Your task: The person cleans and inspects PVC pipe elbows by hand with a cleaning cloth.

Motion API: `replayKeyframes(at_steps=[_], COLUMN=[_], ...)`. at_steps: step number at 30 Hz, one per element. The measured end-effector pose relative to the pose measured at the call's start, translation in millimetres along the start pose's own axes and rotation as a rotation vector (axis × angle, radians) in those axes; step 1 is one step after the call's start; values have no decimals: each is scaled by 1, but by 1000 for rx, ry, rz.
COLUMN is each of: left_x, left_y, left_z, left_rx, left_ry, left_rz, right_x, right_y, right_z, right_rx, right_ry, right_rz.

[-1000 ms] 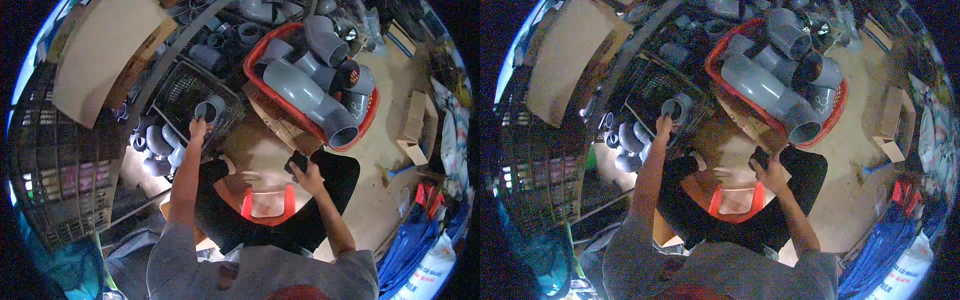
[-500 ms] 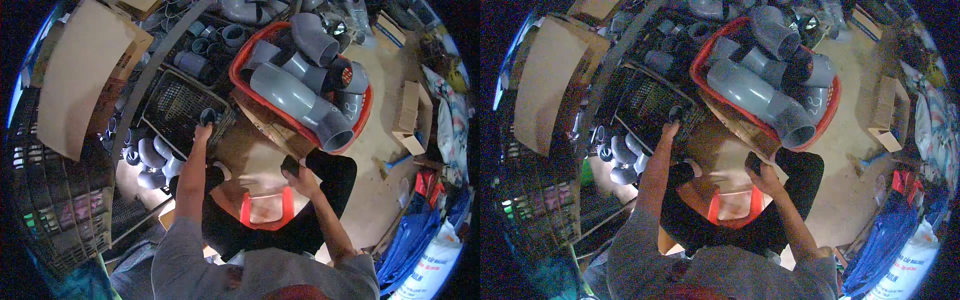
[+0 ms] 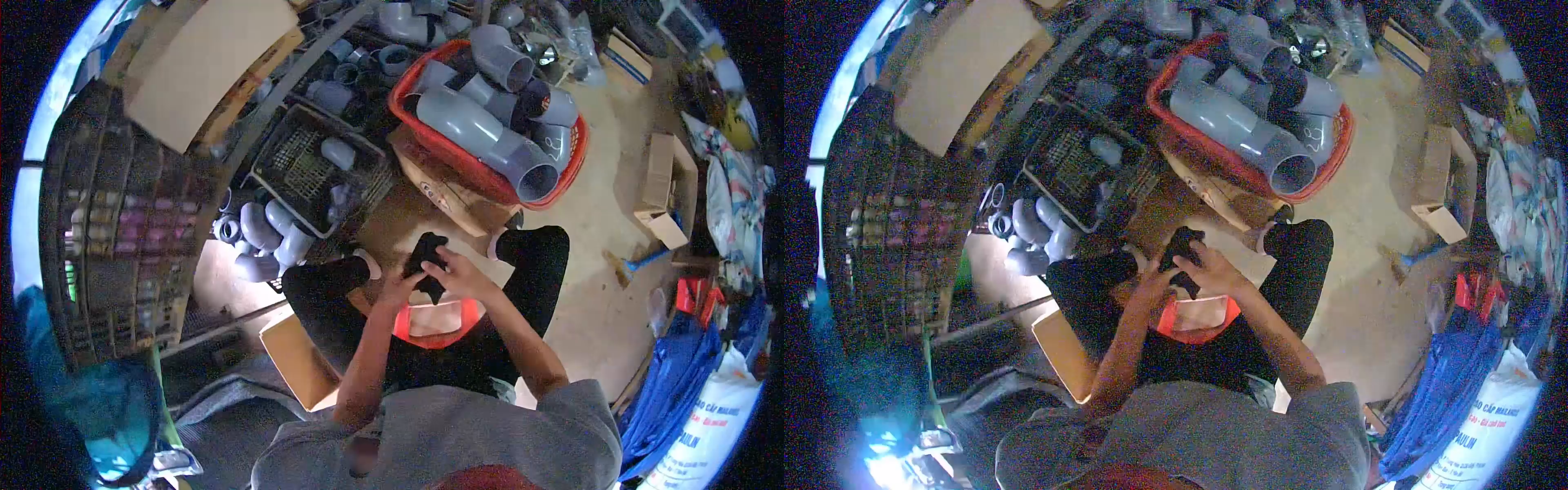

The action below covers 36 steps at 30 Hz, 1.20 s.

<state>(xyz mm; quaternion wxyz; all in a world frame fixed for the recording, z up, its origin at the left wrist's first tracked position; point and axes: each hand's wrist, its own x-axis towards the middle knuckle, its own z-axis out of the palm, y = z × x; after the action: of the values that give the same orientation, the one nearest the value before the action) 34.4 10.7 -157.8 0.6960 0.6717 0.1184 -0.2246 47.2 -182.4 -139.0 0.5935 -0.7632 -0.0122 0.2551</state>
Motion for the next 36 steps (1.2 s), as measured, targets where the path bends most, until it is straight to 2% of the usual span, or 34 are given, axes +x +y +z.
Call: replayKeyframes(at_steps=[1, 3, 5, 6, 7, 8, 9, 10, 11, 12, 13, 14, 15, 16, 17, 19, 20, 22, 25, 26, 29, 31, 32, 33, 35, 36], left_x=[10, 29, 47, 32, 28, 26, 25, 24, 23, 16, 10, 4, 2, -1, -4, -11, -16, -19, 47, 57, 93, 110, 108, 106, 105, 100], left_y=[-36, -107, -142, -103, -90, -83, -78, -74, -69, -49, -37, -25, -19, -14, -8, 6, 14, 34, -20, -16, 3, -4, -1, 2, -12, -19], left_z=[-15, -43, -68, -64, -63, -62, -61, -60, -59, -30, -16, -1, 4, 8, 12, 20, 24, 33, 42, 57, 80, 92, 93, 93, 82, 76], left_rx=[61, 189, -60, -299, -303, -320, 95, 611, 971, 363, 46, -248, -106, -30, 39, -223, -224, 68, 61, -297, -420, -406, -427, -447, -415, -378], left_ry=[5, 43, 272, 310, 308, 273, 177, 181, 251, 115, 4, -27, -175, -253, -324, -186, -188, -249, -180, -82, -118, -69, -105, -140, -217, -283], left_rz=[134, 403, 229, 78, 83, 135, 298, 508, 736, 206, -45, -319, -140, -52, 41, -45, -48, -51, -38, -107, -136, -93, -24, 46, 44, 39], right_x=[-6, -22, -38, -44, -49, -55, -59, -59, -58, -57, -55, -49, -45, -44, -45, -50, -51, -50, -44, -44, -61, -78, -74, -76, -76, -61], right_y=[0, 5, 12, 15, 12, 6, 2, -1, -6, -4, -2, 8, 13, 18, 23, 28, 30, 38, 50, 52, 33, -8, 6, -11, -59, -49], right_z=[0, -3, -10, -12, -12, -12, -11, -7, 0, 0, 1, -2, -3, -3, -7, -16, -19, -26, -33, -37, -55, -69, -80, -87, -103, -121], right_rx=[-197, -277, -418, -392, -398, -218, -36, -39, 93, 160, 226, 167, 108, 235, 235, 174, 173, 30, 109, 136, 71, 37, -17, -24, -84, -365], right_ry=[-14, 8, 88, 109, 112, 130, 148, 153, 217, 251, 283, 270, 257, 292, 295, 307, 309, 279, 374, 407, 583, 714, 800, 804, 1005, 1096], right_rz=[15, -46, -151, -159, -162, -6, 148, 147, 88, 60, 29, -133, -295, -320, -320, -195, -191, -263, -300, -315, -381, -176, -227, -229, -266, -391])
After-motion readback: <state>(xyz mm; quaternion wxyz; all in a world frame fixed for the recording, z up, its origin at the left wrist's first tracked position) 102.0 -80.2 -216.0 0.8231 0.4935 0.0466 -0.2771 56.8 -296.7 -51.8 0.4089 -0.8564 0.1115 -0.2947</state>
